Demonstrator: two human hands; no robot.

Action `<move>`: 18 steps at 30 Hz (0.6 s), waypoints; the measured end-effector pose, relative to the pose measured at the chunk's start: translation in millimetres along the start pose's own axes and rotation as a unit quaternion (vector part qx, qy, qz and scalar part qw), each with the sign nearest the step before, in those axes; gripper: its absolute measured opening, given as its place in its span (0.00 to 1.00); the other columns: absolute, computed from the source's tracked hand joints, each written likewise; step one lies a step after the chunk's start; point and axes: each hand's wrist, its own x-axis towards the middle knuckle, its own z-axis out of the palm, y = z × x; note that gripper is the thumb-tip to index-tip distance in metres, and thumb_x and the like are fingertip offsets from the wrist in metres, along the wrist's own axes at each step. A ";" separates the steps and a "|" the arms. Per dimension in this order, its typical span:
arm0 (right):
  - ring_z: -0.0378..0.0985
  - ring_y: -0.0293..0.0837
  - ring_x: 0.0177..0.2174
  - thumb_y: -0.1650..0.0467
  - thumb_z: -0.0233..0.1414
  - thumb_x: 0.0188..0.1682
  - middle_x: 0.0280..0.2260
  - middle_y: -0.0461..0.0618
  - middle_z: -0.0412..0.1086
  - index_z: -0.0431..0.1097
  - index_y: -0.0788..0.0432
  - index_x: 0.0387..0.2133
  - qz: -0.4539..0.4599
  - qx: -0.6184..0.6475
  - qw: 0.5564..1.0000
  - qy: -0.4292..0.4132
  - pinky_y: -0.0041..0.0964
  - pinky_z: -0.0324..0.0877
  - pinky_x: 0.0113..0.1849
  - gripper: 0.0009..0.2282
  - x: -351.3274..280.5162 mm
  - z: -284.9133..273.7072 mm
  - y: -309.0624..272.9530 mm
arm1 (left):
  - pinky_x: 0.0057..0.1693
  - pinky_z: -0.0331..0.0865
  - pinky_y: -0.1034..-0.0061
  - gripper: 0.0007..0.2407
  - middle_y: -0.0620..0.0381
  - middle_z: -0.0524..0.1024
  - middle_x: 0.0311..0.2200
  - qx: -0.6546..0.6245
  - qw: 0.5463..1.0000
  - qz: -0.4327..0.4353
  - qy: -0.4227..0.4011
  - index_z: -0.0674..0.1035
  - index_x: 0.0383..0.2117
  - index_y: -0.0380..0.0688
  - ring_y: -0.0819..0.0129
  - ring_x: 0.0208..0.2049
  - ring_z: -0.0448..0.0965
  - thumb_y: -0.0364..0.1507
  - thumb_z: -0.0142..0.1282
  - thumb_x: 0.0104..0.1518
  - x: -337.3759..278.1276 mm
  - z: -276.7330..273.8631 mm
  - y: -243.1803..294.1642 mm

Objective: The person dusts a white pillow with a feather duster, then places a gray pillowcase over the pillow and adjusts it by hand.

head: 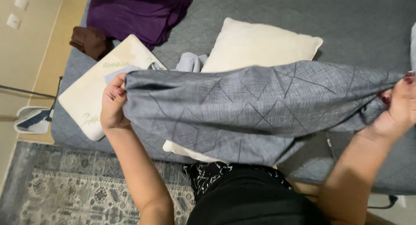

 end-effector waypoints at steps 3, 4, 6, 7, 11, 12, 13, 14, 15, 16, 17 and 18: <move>0.67 0.33 0.32 0.73 0.54 0.67 0.34 0.46 0.68 0.72 0.64 0.40 -0.047 -0.192 0.980 0.039 0.26 0.60 0.34 0.06 15.1 36.6 6.6 | 0.63 0.65 0.72 0.16 0.58 0.77 0.47 -0.118 0.990 0.015 0.079 0.76 0.53 0.37 0.69 0.51 0.73 0.34 0.59 0.65 20.8 2.3 -22.8; 0.72 0.35 0.39 0.70 0.54 0.62 0.43 0.49 0.71 0.68 0.63 0.49 0.075 -0.151 0.986 0.002 0.28 0.68 0.42 0.08 13.4 73.8 7.5 | 0.64 0.63 0.69 0.18 0.55 0.76 0.51 -0.142 0.978 -0.005 0.150 0.75 0.55 0.37 0.65 0.55 0.73 0.37 0.57 0.65 29.9 7.3 -34.8; 0.78 0.37 0.47 0.67 0.53 0.57 0.51 0.52 0.75 0.65 0.62 0.57 0.196 -0.107 0.974 -0.037 0.30 0.75 0.50 0.18 7.7 106.0 27.6 | 0.66 0.62 0.66 0.21 0.51 0.76 0.54 -0.163 0.961 -0.025 0.222 0.74 0.57 0.37 0.61 0.58 0.72 0.40 0.54 0.64 37.7 13.0 -77.7; 0.74 0.37 0.48 0.70 0.56 0.54 0.57 0.51 0.70 0.58 0.60 0.65 0.255 -0.095 0.959 -0.072 0.30 0.69 0.45 0.25 4.0 101.0 46.9 | 0.68 0.59 0.67 0.26 0.47 0.73 0.58 -0.118 0.961 -0.050 0.245 0.72 0.59 0.33 0.58 0.60 0.71 0.45 0.49 0.65 36.6 13.4 -108.6; 0.73 0.44 0.52 0.68 0.62 0.45 0.57 0.57 0.68 0.55 0.60 0.65 0.369 -0.236 0.893 -0.107 0.37 0.69 0.49 0.34 -42.6 72.2 144.9 | 0.71 0.49 0.71 0.35 0.52 0.60 0.69 -0.032 0.934 -0.210 0.288 0.61 0.68 0.37 0.63 0.67 0.60 0.53 0.44 0.63 0.0 44.1 -240.0; 0.73 0.44 0.52 0.68 0.62 0.45 0.57 0.57 0.68 0.55 0.60 0.65 0.369 -0.234 0.893 -0.107 0.37 0.69 0.49 0.34 -56.6 63.9 162.4 | 0.71 0.49 0.71 0.35 0.52 0.60 0.69 -0.030 0.934 -0.210 0.288 0.61 0.68 0.37 0.63 0.67 0.60 0.53 0.44 0.63 -11.3 53.2 -236.3; 0.73 0.48 0.53 0.65 0.65 0.45 0.56 0.60 0.68 0.57 0.65 0.63 0.301 -0.343 0.878 -0.144 0.38 0.68 0.51 0.34 -70.3 55.7 179.8 | 0.69 0.51 0.71 0.36 0.53 0.61 0.68 -0.035 0.920 -0.270 0.281 0.62 0.67 0.36 0.63 0.66 0.61 0.53 0.45 0.60 -22.4 62.4 -232.5; 0.72 0.51 0.54 0.61 0.68 0.44 0.55 0.62 0.68 0.60 0.70 0.60 0.229 -0.447 0.847 -0.177 0.38 0.66 0.53 0.36 -84.2 46.5 195.1 | 0.67 0.53 0.71 0.37 0.54 0.62 0.66 -0.041 0.903 -0.330 0.271 0.64 0.67 0.36 0.63 0.64 0.63 0.54 0.46 0.58 -33.8 73.3 -228.6; 0.72 0.51 0.54 0.61 0.68 0.44 0.55 0.62 0.68 0.60 0.70 0.60 0.229 -0.447 0.847 -0.175 0.38 0.66 0.53 0.36 -95.1 45.0 198.6 | 0.67 0.53 0.71 0.37 0.54 0.62 0.66 -0.040 0.903 -0.331 0.270 0.64 0.67 0.36 0.63 0.64 0.63 0.54 0.46 0.58 -42.0 75.9 -224.8; 0.71 0.54 0.53 0.61 0.71 0.39 0.54 0.65 0.68 0.64 0.71 0.56 0.147 -0.513 0.823 -0.197 0.41 0.66 0.53 0.36 -101.8 42.3 202.7 | 0.63 0.61 0.72 0.38 0.50 0.69 0.61 -0.024 0.904 -0.356 0.235 0.67 0.63 0.33 0.62 0.59 0.70 0.55 0.52 0.54 -46.9 79.6 -223.7; 0.70 0.57 0.52 0.60 0.73 0.35 0.52 0.68 0.68 0.68 0.73 0.52 0.064 -0.573 0.788 -0.216 0.44 0.65 0.53 0.36 -108.4 39.4 206.7 | 0.59 0.68 0.72 0.40 0.47 0.75 0.56 -0.008 0.903 -0.380 0.200 0.70 0.60 0.31 0.61 0.55 0.76 0.55 0.57 0.50 -52.0 83.4 -222.8; 0.70 0.57 0.52 0.60 0.73 0.35 0.52 0.68 0.68 0.68 0.73 0.52 0.062 -0.575 0.787 -0.214 0.44 0.65 0.53 0.36 -107.2 44.3 198.8 | 0.59 0.68 0.72 0.40 0.47 0.75 0.56 -0.009 0.904 -0.380 0.196 0.70 0.60 0.31 0.61 0.55 0.76 0.55 0.57 0.50 -54.6 82.7 -217.3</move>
